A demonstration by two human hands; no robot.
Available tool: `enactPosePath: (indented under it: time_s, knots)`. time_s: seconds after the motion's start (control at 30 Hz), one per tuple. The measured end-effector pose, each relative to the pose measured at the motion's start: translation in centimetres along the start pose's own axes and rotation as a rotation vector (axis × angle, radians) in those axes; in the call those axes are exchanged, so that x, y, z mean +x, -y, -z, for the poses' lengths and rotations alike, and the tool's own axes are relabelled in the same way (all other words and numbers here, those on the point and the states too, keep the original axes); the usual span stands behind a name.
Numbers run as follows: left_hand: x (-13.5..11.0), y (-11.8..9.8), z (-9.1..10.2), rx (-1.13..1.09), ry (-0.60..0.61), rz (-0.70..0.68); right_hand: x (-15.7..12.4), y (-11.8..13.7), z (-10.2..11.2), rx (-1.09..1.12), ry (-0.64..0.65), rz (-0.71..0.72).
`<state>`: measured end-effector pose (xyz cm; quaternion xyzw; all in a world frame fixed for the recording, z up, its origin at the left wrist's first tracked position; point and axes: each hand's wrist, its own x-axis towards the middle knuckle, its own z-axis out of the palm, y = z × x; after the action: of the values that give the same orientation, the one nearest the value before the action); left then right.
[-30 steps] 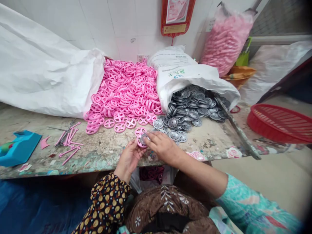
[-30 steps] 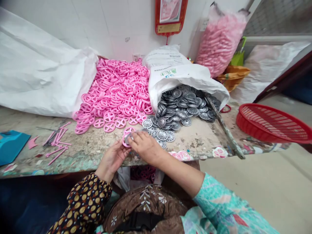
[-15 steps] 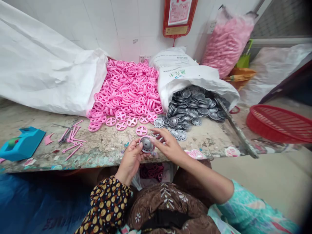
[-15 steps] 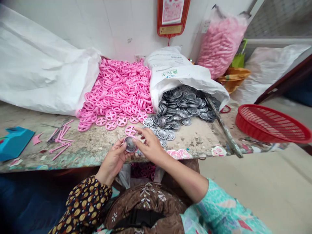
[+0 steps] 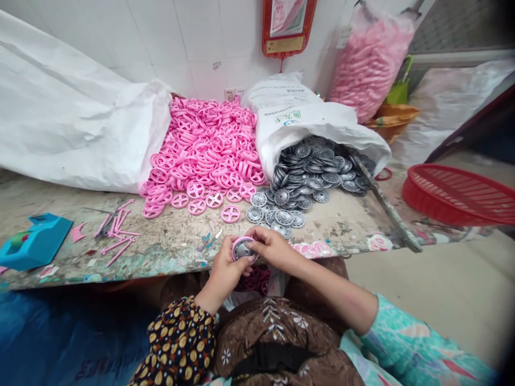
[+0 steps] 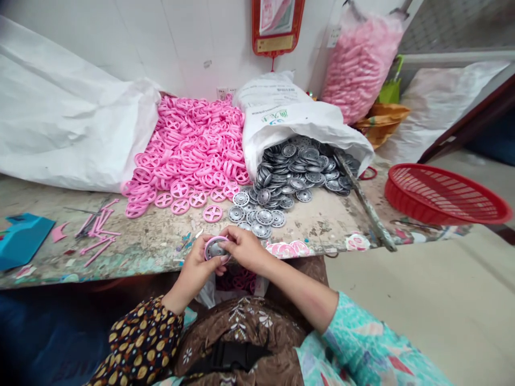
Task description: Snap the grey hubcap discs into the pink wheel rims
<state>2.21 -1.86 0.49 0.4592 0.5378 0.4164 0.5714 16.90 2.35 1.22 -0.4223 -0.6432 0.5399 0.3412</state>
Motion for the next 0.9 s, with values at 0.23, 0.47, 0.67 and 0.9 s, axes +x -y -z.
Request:
enactPosePath:
  time_s: [0.23, 0.47, 0.67, 0.9]
  knots:
    - [-0.3, 0.0, 0.2, -0.006, 0.029, -0.059, -0.3, -1.1, 0.1, 0.251, 0.001, -0.071]
    - [0.8, 0.8, 1.5, 0.001, 0.044, -0.054, -2.2, -1.7, -0.2, 0.08, 0.052, -0.089]
    - [2.5, 2.3, 3.4, -0.077, 0.001, -0.047, -2.4, -3.2, -1.0, -0.23, 0.026, -0.038]
    - [2.5, 2.0, 3.9, -0.149, 0.071, 0.004, -2.2, -2.5, -1.2, -0.331, 0.046, -0.028]
